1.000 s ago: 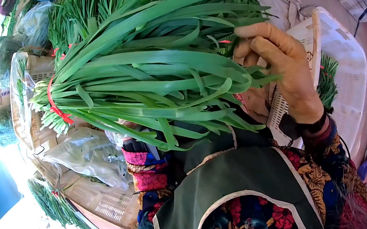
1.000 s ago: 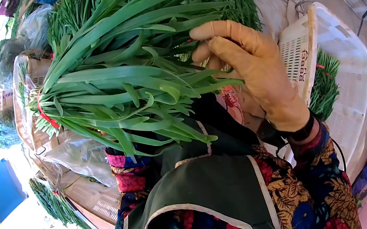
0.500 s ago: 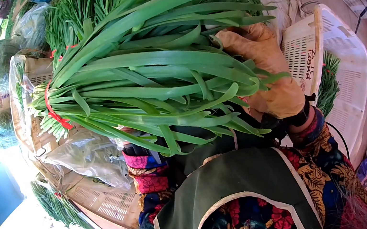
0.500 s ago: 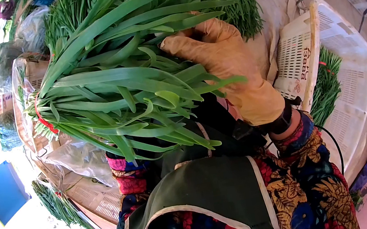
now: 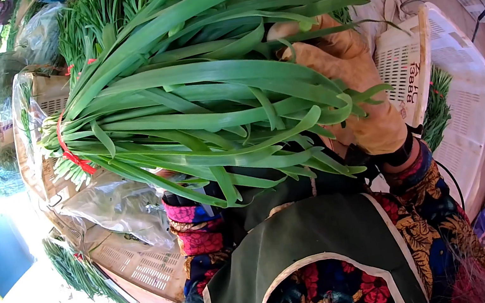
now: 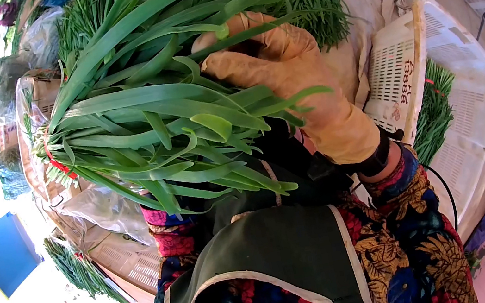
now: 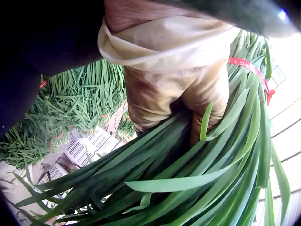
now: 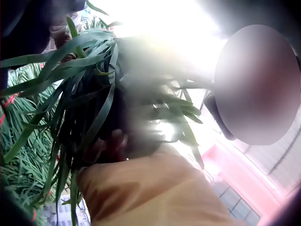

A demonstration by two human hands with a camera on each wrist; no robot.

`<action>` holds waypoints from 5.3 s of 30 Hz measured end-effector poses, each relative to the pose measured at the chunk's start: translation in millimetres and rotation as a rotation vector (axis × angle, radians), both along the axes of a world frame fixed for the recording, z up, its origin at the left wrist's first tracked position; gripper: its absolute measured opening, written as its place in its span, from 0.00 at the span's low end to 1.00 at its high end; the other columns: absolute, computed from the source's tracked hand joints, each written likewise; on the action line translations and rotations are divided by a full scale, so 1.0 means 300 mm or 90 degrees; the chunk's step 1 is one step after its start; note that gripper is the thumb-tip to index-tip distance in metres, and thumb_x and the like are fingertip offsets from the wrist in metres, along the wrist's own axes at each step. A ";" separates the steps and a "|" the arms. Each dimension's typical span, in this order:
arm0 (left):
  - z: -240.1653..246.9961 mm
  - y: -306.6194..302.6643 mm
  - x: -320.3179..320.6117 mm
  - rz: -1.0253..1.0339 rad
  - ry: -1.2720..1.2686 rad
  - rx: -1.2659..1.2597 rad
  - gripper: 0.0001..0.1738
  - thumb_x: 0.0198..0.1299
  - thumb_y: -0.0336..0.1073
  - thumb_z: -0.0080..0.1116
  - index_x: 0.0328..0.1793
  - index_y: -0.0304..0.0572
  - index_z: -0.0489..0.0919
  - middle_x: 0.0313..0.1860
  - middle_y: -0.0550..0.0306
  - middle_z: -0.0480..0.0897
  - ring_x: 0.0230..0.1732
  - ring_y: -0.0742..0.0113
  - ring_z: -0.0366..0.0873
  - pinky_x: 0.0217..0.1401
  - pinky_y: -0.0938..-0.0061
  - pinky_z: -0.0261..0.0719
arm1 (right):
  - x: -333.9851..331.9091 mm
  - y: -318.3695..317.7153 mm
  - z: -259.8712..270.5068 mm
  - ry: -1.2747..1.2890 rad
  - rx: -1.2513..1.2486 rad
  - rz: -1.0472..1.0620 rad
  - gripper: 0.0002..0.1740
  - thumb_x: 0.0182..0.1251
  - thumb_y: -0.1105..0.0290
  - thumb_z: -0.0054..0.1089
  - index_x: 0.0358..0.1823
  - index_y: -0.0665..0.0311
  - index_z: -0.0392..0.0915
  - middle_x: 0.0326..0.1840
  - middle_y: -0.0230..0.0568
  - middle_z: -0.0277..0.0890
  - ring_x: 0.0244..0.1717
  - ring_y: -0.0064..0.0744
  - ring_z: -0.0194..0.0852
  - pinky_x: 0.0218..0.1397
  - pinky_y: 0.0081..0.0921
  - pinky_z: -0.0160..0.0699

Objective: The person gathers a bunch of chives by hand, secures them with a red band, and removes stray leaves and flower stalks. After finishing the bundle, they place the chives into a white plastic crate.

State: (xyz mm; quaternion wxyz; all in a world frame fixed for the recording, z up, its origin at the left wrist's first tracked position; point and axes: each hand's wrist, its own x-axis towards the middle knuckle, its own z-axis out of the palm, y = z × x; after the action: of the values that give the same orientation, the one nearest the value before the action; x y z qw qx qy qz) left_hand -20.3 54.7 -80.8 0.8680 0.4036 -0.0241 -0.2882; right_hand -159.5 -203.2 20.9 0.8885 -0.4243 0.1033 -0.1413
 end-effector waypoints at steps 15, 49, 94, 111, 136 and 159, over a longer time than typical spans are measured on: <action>-0.002 -0.006 -0.014 0.007 -0.014 0.018 0.34 0.45 0.29 0.68 0.64 0.47 0.76 0.57 0.49 0.79 0.52 0.53 0.79 0.60 0.62 0.76 | 0.027 0.000 -0.040 0.039 -0.142 -0.051 0.11 0.65 0.73 0.64 0.49 0.66 0.81 0.40 0.35 0.83 0.38 0.18 0.80 0.42 0.15 0.79; -0.058 -0.082 -0.077 0.058 -0.365 0.308 0.36 0.44 0.29 0.68 0.66 0.49 0.75 0.58 0.48 0.78 0.53 0.52 0.78 0.59 0.63 0.76 | 0.010 -0.214 0.205 -0.177 -0.336 -0.146 0.20 0.78 0.62 0.42 0.61 0.68 0.70 0.41 0.41 0.76 0.39 0.33 0.76 0.50 0.29 0.76; 0.463 -0.177 -0.151 -0.501 -1.122 0.765 0.32 0.42 0.47 0.73 0.53 0.43 0.76 0.31 0.54 0.74 0.34 0.51 0.75 0.36 0.61 0.73 | -0.141 -0.137 -0.050 -0.049 -0.049 -0.078 0.17 0.75 0.68 0.50 0.58 0.72 0.73 0.37 0.35 0.63 0.41 0.29 0.61 0.46 0.29 0.68; 0.343 -0.254 -0.140 -0.304 -0.417 0.592 0.08 0.57 0.24 0.66 0.42 0.39 0.81 0.35 0.65 0.83 0.36 0.81 0.78 0.41 0.82 0.77 | -0.180 -0.205 -0.272 0.005 0.160 -0.051 0.17 0.75 0.66 0.50 0.57 0.70 0.73 0.48 0.46 0.78 0.48 0.37 0.76 0.49 0.26 0.74; 0.311 -0.282 -0.113 -0.288 -0.397 0.608 0.05 0.60 0.26 0.64 0.42 0.36 0.82 0.36 0.61 0.85 0.36 0.80 0.79 0.40 0.83 0.79 | -0.128 -0.032 -0.089 0.000 -0.623 -0.283 0.12 0.72 0.78 0.48 0.53 0.71 0.76 0.45 0.42 0.81 0.41 0.24 0.78 0.44 0.18 0.75; 0.307 -0.302 -0.132 -0.219 -0.332 0.579 0.08 0.57 0.24 0.65 0.44 0.37 0.82 0.34 0.61 0.85 0.33 0.79 0.79 0.38 0.82 0.79 | -0.052 0.036 -0.220 0.346 -0.113 0.063 0.11 0.69 0.67 0.58 0.44 0.69 0.79 0.26 0.36 0.78 0.15 0.16 0.64 0.19 0.13 0.62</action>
State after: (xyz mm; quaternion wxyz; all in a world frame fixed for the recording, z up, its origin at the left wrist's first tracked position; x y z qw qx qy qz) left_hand -59.8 -35.8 11.3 0.5121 0.7860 -0.1769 -0.2978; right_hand -175.0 -192.5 -45.0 0.7936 -0.5270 0.3039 0.0123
